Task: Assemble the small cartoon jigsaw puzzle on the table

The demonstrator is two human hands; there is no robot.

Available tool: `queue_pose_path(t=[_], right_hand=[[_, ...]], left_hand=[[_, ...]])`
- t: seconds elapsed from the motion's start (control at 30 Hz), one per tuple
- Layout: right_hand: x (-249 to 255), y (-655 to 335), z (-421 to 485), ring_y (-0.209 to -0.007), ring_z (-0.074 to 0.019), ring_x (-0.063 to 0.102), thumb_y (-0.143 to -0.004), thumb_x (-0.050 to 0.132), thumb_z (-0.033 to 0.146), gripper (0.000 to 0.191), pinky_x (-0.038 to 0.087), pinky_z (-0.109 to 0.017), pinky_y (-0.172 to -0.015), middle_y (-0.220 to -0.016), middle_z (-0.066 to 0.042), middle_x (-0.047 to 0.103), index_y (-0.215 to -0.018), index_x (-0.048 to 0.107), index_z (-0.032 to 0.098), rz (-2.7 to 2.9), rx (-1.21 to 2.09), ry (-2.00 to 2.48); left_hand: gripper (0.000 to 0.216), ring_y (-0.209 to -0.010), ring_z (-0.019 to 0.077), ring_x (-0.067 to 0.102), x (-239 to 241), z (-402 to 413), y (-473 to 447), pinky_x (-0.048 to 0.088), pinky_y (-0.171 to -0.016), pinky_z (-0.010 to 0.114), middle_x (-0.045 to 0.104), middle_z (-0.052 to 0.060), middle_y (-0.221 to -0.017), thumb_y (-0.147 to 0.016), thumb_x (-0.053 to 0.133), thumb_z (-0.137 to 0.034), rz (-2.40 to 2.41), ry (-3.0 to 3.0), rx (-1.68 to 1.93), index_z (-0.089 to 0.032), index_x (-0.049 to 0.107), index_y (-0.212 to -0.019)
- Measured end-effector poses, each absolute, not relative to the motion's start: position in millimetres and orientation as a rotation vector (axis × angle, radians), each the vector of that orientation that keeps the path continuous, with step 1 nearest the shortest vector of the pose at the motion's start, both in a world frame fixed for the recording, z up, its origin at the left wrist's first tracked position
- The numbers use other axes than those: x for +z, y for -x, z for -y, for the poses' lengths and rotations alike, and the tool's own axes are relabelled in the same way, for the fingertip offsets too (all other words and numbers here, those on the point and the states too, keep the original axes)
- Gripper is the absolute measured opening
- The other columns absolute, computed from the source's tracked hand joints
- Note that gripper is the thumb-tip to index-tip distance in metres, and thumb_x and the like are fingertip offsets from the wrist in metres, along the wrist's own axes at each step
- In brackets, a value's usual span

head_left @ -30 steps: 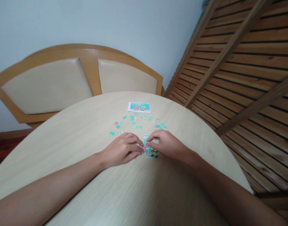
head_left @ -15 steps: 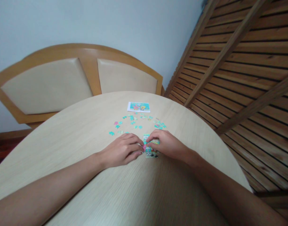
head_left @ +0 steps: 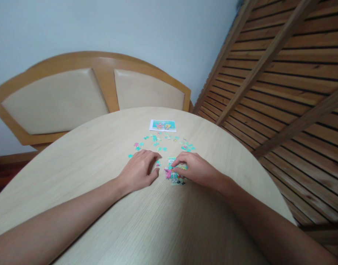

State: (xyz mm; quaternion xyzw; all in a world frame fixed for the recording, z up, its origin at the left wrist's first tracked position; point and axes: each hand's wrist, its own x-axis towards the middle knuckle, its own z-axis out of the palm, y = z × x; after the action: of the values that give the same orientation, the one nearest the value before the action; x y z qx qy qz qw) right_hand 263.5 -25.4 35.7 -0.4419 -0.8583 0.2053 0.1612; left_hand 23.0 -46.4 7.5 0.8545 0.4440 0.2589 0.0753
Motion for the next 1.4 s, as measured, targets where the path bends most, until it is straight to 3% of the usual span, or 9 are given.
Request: queue_pose_path(t=[0.5,0.87,1.17,1.4], right_hand=[[35.5,-263.4,25.4,-0.092,-0.0198,0.067,-0.085,0.074,0.027,0.01,0.046,-0.031,-0.085,-0.098,-0.005,0.075,-0.091,0.078,0.02,2.457,0.599,1.251],[35.5,-263.3,25.3,-0.092,-0.0198,0.068,-0.085,0.074,0.026,0.009,0.046,-0.03,-0.085,-0.097,-0.005,0.075,-0.091,0.077,0.02,2.476,0.587,1.23],[34.8,-261.4,26.8,-0.093,-0.0197,0.068,-0.085,0.074,0.025,0.009,0.047,-0.03,-0.087,-0.096,-0.004,0.075,-0.092,0.078,0.021,2.506,0.616,1.109],[32.3,-261.7,25.8,-0.093,-0.0197,0.068,-0.086,0.073,0.025,0.009,0.047,-0.03,-0.088,-0.096,-0.004,0.075,-0.092,0.078,0.022,2.515,0.608,1.07]], left_hand=[[0.023,-0.101,0.0249,0.061,2.7,42.3,-21.5,0.049,-0.093,0.044,0.068,0.006,-0.102,-0.095,0.059,-0.024,-1.239,-2.447,0.83,-0.021,0.06,-0.117],[0.027,-0.109,0.0267,0.06,4.7,42.9,-22.5,0.049,-0.097,0.048,0.069,0.008,-0.112,-0.091,0.061,-0.022,-1.186,-2.494,0.834,-0.021,0.06,-0.119],[0.025,-0.103,0.0233,0.063,1.7,39.3,-20.4,0.051,-0.093,0.042,0.068,0.008,-0.11,-0.094,0.06,-0.023,-1.061,-2.403,0.853,-0.021,0.059,-0.119],[0.021,-0.086,0.0166,0.064,9.6,43.0,-23.0,0.054,-0.079,0.032,0.069,0.006,-0.096,-0.096,0.055,-0.023,-0.981,-2.159,0.9,-0.017,0.061,-0.114]])
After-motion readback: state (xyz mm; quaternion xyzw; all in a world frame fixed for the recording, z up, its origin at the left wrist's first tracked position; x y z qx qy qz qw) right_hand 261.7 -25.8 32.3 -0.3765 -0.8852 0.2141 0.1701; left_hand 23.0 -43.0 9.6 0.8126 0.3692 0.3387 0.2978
